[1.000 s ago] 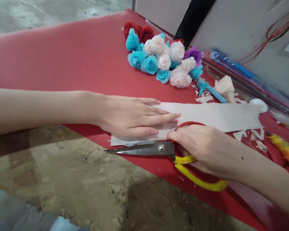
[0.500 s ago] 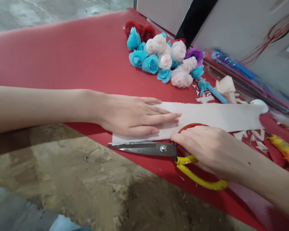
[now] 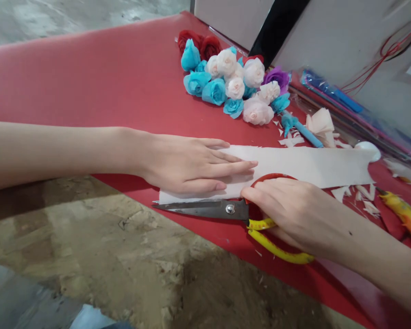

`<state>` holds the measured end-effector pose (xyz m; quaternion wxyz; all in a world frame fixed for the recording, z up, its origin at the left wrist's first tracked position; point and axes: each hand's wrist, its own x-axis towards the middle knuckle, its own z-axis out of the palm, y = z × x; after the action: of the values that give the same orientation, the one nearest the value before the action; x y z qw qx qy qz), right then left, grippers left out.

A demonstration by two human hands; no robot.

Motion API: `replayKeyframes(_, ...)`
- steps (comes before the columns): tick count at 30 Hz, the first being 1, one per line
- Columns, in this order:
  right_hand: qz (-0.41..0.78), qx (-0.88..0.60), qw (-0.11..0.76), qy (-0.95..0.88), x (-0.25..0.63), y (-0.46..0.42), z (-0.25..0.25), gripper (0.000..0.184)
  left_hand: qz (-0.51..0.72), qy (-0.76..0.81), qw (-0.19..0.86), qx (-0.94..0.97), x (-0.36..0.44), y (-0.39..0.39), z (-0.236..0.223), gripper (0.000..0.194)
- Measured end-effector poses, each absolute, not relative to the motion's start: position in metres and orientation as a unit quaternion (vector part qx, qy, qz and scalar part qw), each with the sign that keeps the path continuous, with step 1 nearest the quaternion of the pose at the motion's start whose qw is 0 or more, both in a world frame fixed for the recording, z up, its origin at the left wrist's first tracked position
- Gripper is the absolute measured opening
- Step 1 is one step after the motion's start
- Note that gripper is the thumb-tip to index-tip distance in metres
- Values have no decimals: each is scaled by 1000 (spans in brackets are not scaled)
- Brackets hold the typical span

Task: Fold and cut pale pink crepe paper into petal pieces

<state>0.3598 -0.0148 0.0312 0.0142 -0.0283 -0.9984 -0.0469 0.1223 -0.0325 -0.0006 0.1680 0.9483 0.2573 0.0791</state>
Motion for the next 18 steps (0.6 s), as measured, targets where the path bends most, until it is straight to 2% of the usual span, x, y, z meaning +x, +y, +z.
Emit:
replayKeyframes(4,-17,-52,-13,-998,359,-17,31,24,79,259,176,946,121,-32,-1,54)
replayKeyframes(9,-5,-64,-41,-997,357,-20,33,28,61,263,177,947,121,-32,-1,55)
replayKeyframes(18,-32,-37,-15,-999,353,-21,32,23,79,259,194,943,123,-32,-1,53)
